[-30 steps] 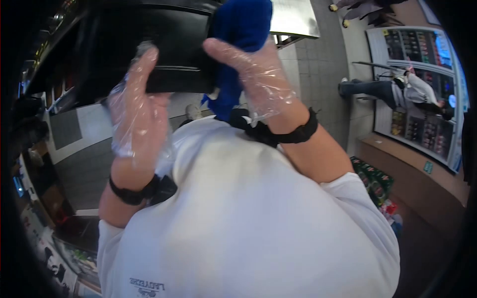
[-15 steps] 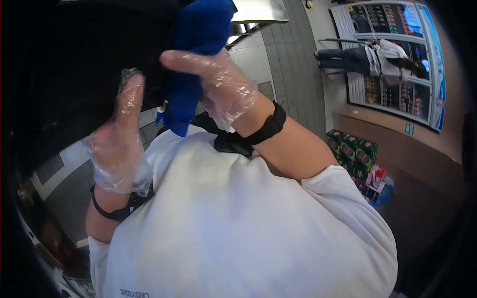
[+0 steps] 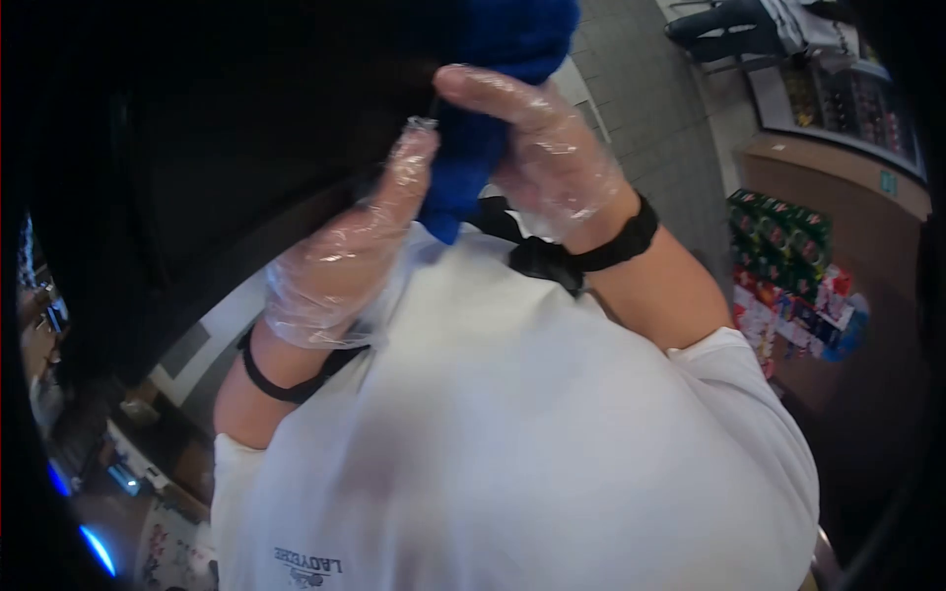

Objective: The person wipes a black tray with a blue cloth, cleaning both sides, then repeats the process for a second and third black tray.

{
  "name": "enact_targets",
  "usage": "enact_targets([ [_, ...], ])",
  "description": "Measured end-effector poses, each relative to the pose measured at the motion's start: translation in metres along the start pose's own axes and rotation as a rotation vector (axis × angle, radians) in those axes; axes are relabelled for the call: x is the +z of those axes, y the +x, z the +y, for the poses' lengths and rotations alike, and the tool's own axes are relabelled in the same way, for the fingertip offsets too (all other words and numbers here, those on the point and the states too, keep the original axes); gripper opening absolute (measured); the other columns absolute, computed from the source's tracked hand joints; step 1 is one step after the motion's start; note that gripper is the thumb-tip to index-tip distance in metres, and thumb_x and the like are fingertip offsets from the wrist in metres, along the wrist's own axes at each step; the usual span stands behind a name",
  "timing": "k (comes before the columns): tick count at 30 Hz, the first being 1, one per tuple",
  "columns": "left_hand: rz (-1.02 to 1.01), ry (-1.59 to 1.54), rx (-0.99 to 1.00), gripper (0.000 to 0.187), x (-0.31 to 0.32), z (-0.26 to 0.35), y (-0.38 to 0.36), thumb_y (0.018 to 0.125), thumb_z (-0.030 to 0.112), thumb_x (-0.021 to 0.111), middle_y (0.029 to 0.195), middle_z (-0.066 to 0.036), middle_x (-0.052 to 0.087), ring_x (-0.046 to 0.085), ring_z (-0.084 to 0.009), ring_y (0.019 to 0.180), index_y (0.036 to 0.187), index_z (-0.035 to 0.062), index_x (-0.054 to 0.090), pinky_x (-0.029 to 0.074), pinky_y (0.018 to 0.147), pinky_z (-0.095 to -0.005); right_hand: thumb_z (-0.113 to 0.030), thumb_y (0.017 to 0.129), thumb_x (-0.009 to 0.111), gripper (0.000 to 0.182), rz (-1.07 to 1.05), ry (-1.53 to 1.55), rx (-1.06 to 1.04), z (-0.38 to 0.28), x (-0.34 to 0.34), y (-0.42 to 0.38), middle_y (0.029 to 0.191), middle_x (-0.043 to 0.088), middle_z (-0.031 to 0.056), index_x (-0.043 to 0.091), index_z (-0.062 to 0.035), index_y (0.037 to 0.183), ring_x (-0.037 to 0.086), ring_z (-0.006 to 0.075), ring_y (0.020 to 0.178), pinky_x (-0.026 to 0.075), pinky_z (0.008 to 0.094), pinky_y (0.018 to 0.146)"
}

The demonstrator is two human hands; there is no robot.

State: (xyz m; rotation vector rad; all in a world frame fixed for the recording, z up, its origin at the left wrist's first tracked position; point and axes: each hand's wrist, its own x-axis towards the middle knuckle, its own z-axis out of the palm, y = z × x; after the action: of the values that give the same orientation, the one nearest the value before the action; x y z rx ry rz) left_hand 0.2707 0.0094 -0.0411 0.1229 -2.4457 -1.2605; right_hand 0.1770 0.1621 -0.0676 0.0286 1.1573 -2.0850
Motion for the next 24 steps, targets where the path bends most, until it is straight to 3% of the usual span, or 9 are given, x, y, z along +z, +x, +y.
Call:
enact_targets([
  [6, -0.107, 0.005, 0.056, 0.017, 0.043, 0.039, 0.035, 0.092, 0.008, 0.078, 0.102, -0.003, 0.079, 0.075, -0.0126, 0.096, 0.108, 0.0045, 0.080, 0.057, 0.090, -0.0287, -0.018, 0.093, 0.075, 0.024, -0.087, 0.109, -0.084, -0.045, -0.056, -0.004, 0.105, 0.074, 0.0037, 0.071, -0.0080, 0.114, 0.072, 0.0177, 0.095, 0.058, 0.0353, 0.091],
  [8, -0.225, 0.158, 0.340, 0.019, 0.043, 0.034, 0.021, 0.093, 0.013, 0.077, 0.106, -0.003, 0.079, 0.074, -0.0128, 0.099, 0.109, 0.0042, 0.079, 0.058, 0.086, -0.0287, -0.013, 0.090, 0.079, 0.027, -0.112, 0.228, -0.104, -0.042, -0.076, -0.016, 0.098, 0.074, 0.0068, 0.070, -0.0069, 0.114, 0.074, 0.0199, 0.081, 0.064, 0.0348, 0.069],
  [14, 0.237, -0.923, 0.127, 0.037, 0.023, -0.010, -0.035, 0.098, 0.028, 0.071, 0.115, -0.008, 0.076, 0.072, -0.0203, 0.109, 0.121, -0.0010, 0.071, 0.060, 0.093, -0.0444, -0.014, 0.087, 0.080, 0.034, -0.297, 0.410, -0.128, -0.059, -0.122, -0.031, 0.106, 0.075, 0.0140, 0.069, 0.0002, 0.116, 0.077, 0.0249, 0.093, 0.065, 0.0353, 0.085],
  [15, 0.225, -0.902, 0.139, 0.037, 0.013, -0.002, -0.031, 0.098, 0.028, 0.071, 0.115, -0.008, 0.076, 0.072, -0.0203, 0.109, 0.121, -0.0010, 0.071, 0.060, 0.093, -0.0444, -0.015, 0.086, 0.082, 0.035, -0.259, 0.369, -0.117, -0.061, -0.126, -0.035, 0.106, 0.075, 0.0144, 0.070, -0.0006, 0.116, 0.077, 0.0253, 0.093, 0.064, 0.0368, 0.087],
  [18, -0.272, -1.259, -0.198, 0.086, -0.032, 0.035, 0.003, 0.089, 0.061, 0.070, 0.147, -0.016, 0.056, 0.053, -0.0264, 0.138, 0.147, 0.0012, 0.051, 0.041, 0.118, -0.0482, -0.018, 0.081, 0.085, 0.039, -0.177, 0.327, -0.058, -0.042, -0.107, -0.026, 0.104, 0.076, 0.0144, 0.072, -0.0032, 0.114, 0.076, 0.0254, 0.095, 0.062, 0.0408, 0.092],
  [20, -0.179, -0.960, -0.331, 0.089, -0.041, 0.046, 0.013, 0.093, 0.076, 0.050, 0.139, -0.021, 0.062, 0.066, -0.0335, 0.124, 0.140, 0.0012, 0.057, 0.055, 0.094, -0.0649, -0.019, 0.079, 0.086, 0.041, -0.249, 0.319, -0.031, -0.054, -0.108, -0.032, 0.105, 0.076, 0.0137, 0.072, -0.0047, 0.115, 0.076, 0.0252, 0.095, 0.061, 0.0395, 0.093],
  [21, -0.431, -1.191, -0.297, 0.088, -0.044, 0.038, 0.021, 0.096, 0.071, 0.050, 0.140, -0.025, 0.060, 0.068, -0.0340, 0.121, 0.147, -0.0006, 0.049, 0.055, 0.099, -0.0578, -0.019, 0.079, 0.086, 0.041, -0.261, 0.322, -0.028, -0.055, -0.115, -0.034, 0.105, 0.076, 0.0137, 0.072, -0.0047, 0.115, 0.076, 0.0252, 0.095, 0.061, 0.0395, 0.093],
  [22, -0.424, -1.184, -0.297, 0.088, -0.043, 0.040, 0.013, 0.096, 0.071, 0.050, 0.140, -0.025, 0.060, 0.068, -0.0340, 0.121, 0.147, -0.0006, 0.049, 0.055, 0.099, -0.0578, -0.022, 0.082, 0.084, 0.042, -0.239, 0.245, -0.015, -0.053, -0.124, -0.034, 0.107, 0.076, 0.0133, 0.071, -0.0057, 0.118, 0.076, 0.0256, 0.096, 0.061, 0.0392, 0.093],
  [24, 0.032, -0.934, -0.444, 0.080, -0.029, 0.036, -0.005, 0.095, 0.059, 0.062, 0.137, -0.024, 0.063, 0.069, -0.0345, 0.117, 0.143, -0.0039, 0.052, 0.058, 0.100, -0.0475, -0.025, 0.084, 0.082, 0.042, -0.219, 0.164, 0.004, -0.053, -0.142, -0.029, 0.108, 0.076, 0.0130, 0.071, -0.0066, 0.120, 0.076, 0.0260, 0.096, 0.060, 0.0389, 0.094],
])
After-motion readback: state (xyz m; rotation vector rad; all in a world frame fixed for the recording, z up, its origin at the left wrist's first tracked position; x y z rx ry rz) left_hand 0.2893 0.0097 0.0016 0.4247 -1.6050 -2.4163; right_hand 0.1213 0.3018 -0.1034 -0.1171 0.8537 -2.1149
